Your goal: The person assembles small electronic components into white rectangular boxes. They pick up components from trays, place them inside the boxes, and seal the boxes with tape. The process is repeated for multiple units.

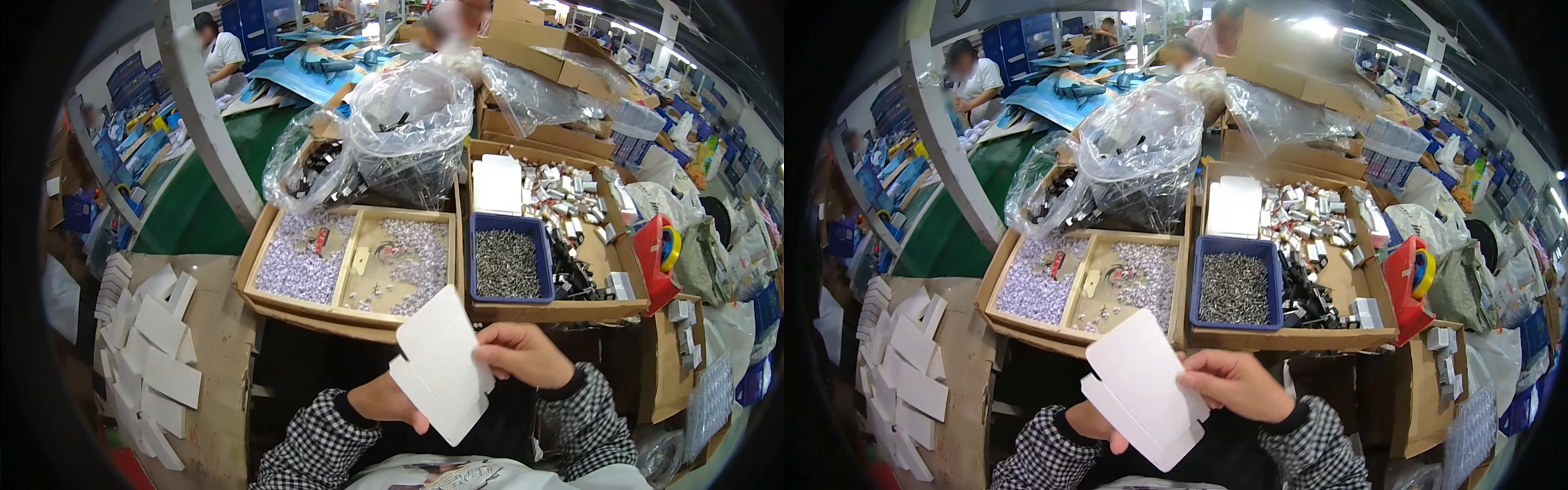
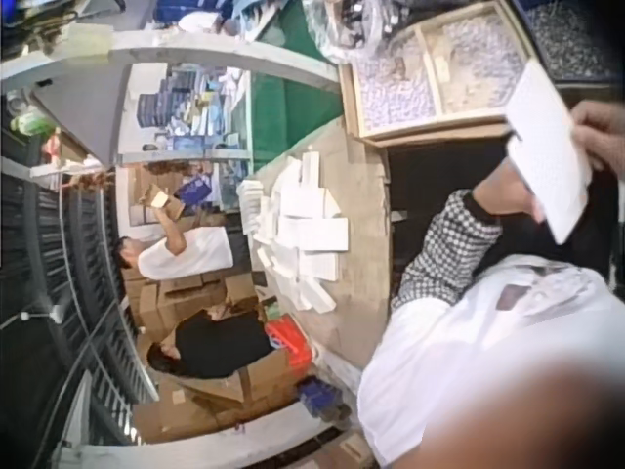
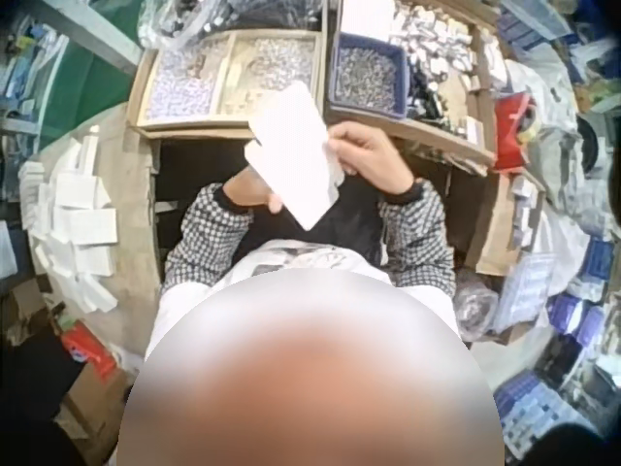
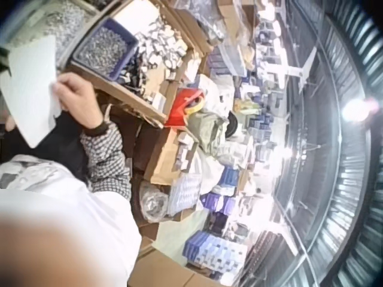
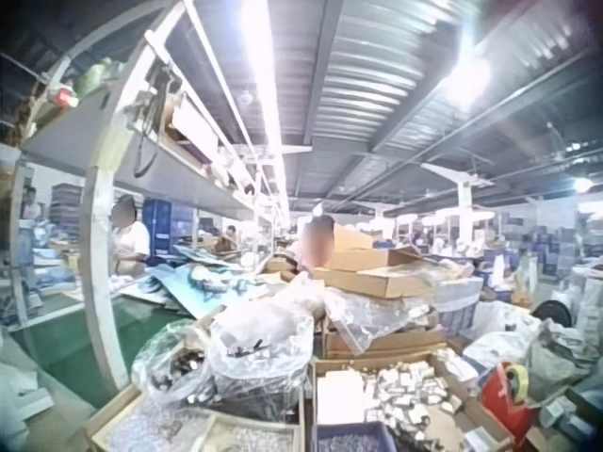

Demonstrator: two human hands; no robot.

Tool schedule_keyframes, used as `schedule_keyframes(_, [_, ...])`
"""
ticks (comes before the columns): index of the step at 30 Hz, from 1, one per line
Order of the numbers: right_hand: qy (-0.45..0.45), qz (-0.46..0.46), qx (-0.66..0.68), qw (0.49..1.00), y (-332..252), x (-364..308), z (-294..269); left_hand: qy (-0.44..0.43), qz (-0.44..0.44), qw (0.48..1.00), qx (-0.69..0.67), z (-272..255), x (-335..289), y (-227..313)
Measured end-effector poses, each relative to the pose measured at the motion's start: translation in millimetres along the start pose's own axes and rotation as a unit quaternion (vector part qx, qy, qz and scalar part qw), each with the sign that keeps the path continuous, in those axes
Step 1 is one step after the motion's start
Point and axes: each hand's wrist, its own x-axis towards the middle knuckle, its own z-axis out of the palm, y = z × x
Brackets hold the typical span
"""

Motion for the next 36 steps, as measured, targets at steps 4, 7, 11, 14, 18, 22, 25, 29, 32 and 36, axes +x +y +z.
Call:
schedule_keyframes(4, [0.003,-0.011,0.036,0.999,41.5,-6.4,16.6,-0.061,0.004,0.998,-0.022,12.0,0.3,-16.6])
schedule_keyframes(7, [0.057,-0.034,-0.092,0.994,51.9,-19.0,18.2,-0.002,0.008,0.987,0.162,24.9,-6.2,-20.0])
schedule_keyframes(11, [0.073,-0.059,-0.005,0.996,43.4,-39.5,14.7,0.134,0.018,0.906,0.401,37.5,-10.3,-19.1])
schedule_keyframes(14, [0.042,-0.101,-0.063,0.992,36.4,-52.3,18.4,0.105,-0.018,0.843,0.528,41.6,-6.8,-17.2])
schedule_keyframes(18, [0.065,-0.054,-0.048,0.995,35.4,-56.9,16.3,0.139,-0.013,0.786,0.603,43.7,-3.5,-16.3])
schedule_keyframes(22, [0.109,-0.071,-0.103,0.986,45.1,-53.1,13.6,0.163,0.000,0.734,0.659,45.9,-3.8,-20.8])
schedule_keyframes(25, [0.151,-0.075,-0.131,0.977,52.5,-50.4,9.0,0.179,0.021,0.718,0.673,46.6,-1.5,-24.5])
schedule_keyframes(29, [0.181,-0.042,-0.142,0.972,61.3,-46.5,-0.2,0.190,0.052,0.703,0.683,45.7,1.9,-30.5])
schedule_keyframes(32, [0.183,-0.027,-0.054,0.981,68.8,-43.4,-4.7,0.227,0.028,0.725,0.650,44.7,1.8,-33.9])
schedule_keyframes(36, [0.125,-0.137,0.091,0.978,84.0,-41.5,8.1,0.326,-0.023,0.776,0.540,46.3,3.3,-37.9])
